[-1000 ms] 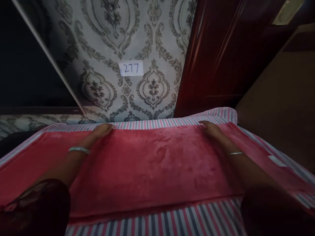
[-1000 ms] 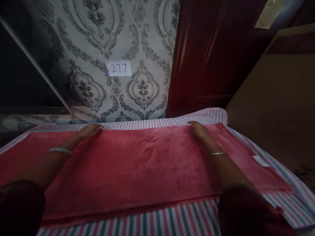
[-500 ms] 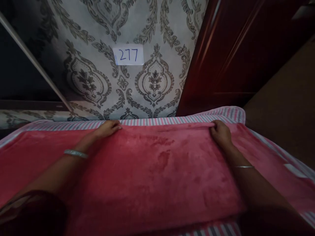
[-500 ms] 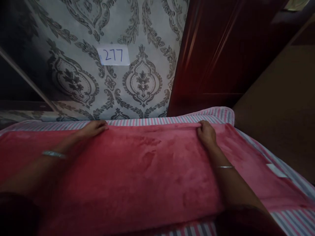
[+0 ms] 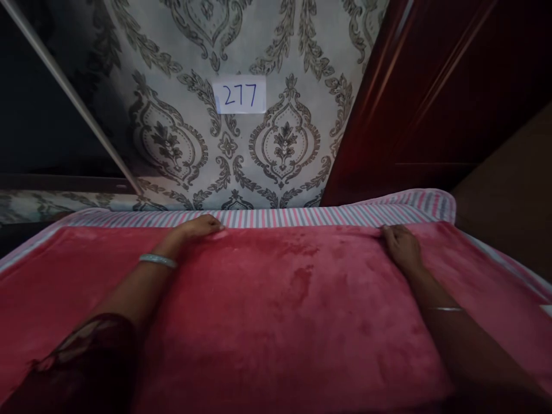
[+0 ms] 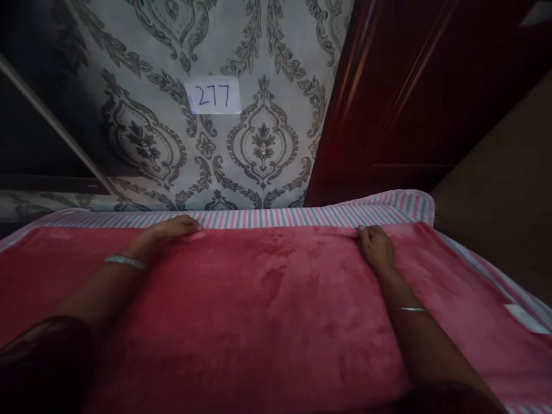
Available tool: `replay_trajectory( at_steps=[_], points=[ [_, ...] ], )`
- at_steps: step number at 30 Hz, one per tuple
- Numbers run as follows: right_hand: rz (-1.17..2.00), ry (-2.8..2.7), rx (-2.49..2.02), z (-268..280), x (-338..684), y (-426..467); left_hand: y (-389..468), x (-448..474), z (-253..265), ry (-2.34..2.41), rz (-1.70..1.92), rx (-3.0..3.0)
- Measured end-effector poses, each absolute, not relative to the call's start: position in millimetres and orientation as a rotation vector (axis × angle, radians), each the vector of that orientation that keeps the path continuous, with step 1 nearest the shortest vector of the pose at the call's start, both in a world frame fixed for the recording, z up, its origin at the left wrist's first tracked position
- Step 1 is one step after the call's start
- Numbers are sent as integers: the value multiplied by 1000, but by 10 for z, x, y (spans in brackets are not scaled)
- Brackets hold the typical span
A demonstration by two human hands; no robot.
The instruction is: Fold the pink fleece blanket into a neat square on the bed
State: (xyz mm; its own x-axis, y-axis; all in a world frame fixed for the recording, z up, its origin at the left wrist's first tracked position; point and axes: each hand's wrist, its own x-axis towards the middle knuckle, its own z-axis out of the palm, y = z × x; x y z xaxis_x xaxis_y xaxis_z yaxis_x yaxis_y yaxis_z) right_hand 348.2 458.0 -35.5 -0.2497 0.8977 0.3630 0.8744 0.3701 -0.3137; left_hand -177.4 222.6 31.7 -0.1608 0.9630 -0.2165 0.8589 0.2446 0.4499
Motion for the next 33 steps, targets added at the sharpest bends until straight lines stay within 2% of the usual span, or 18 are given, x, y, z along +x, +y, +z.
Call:
replay_trajectory(
  at_steps=[3, 6, 9, 13, 21, 27, 31, 33],
  points=[
    [-102, -2308, -1685, -120, 3366, 4504, 2228, -1745, 303, 1993, 288, 1670],
    [-236, -2524, -1533, 146, 3002, 4441, 2181, -1716, 275, 2013, 399, 1733],
    [-1, -2697, -1341, 275, 2460, 4426, 2145, -1706, 262, 2109, 517, 1807],
    [311, -2766, -1316, 178, 1958, 4437, 2123, -1720, 257, 2165, 599, 1858],
    [821, -2608, -1203, -73, 2088, 4490, 2109, -1687, 243, 2145, 678, 1675],
    [851, -2682, -1086, -45, 2101, 4524, 2201, -1630, 139, 2202, 413, 1706],
    [926, -2802, -860, 22, 2125, 4519, 2190, -1611, 173, 2189, 441, 1766],
    [860, -2814, -818, 59, 2135, 4510, 2163, -1610, 238, 2206, 513, 1806]
  ],
)
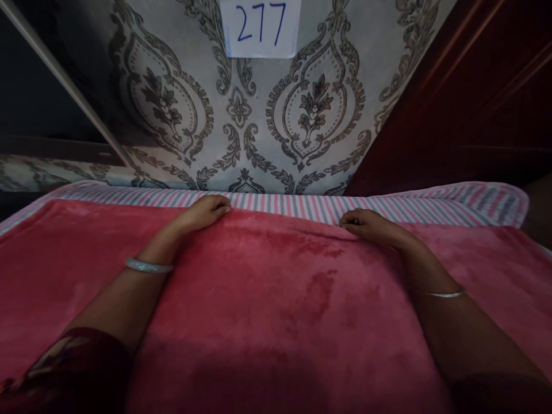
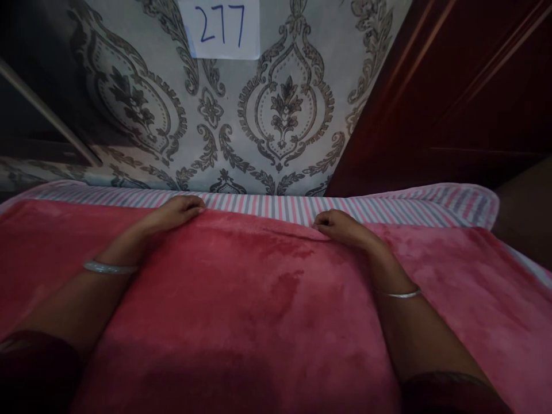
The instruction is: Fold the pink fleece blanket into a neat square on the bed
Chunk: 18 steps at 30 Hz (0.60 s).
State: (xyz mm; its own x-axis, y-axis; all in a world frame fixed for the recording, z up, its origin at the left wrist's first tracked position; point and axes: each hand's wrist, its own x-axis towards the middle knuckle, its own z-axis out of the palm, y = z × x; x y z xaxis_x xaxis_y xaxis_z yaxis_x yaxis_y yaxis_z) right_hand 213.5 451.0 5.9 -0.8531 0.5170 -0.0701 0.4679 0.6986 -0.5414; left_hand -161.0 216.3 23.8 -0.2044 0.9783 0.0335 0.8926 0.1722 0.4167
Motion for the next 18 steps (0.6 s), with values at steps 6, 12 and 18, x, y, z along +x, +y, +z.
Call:
replay_trajectory(
  at_steps=[6, 12, 18],
  points=[
    [386, -2520, -818, 39, 2099, 4492, 2146, -1622, 317, 2381, 755, 1863],
    [263, -2594, -957, -176, 2047, 4485, 2256, -1612, 41, 2460, 316, 1839],
    [553, -2764, -954, -42, 2241, 4625, 2212, -1695, 104, 2412, 227, 1795]
  ],
)
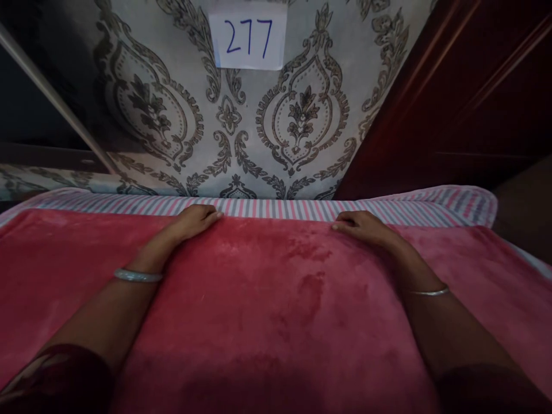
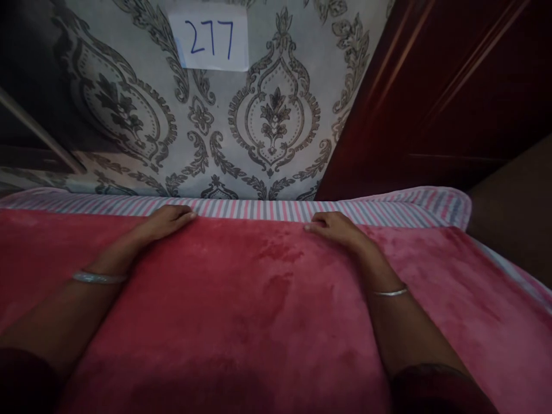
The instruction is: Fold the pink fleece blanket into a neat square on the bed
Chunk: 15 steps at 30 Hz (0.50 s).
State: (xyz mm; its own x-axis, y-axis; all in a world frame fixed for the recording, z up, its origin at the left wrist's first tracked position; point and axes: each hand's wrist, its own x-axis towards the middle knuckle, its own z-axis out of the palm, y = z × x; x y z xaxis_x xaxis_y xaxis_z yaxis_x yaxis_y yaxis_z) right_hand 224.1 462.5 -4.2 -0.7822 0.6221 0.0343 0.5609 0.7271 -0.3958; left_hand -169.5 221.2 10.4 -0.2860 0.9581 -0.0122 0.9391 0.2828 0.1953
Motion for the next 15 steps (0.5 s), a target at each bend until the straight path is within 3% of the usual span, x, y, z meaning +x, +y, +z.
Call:
replay_trajectory(
  at_steps=[15],
  points=[
    [573, -2769, -1108, -37, 2372, 4862, 2236, -1735, 165, 2480, 134, 1690]
  ],
)
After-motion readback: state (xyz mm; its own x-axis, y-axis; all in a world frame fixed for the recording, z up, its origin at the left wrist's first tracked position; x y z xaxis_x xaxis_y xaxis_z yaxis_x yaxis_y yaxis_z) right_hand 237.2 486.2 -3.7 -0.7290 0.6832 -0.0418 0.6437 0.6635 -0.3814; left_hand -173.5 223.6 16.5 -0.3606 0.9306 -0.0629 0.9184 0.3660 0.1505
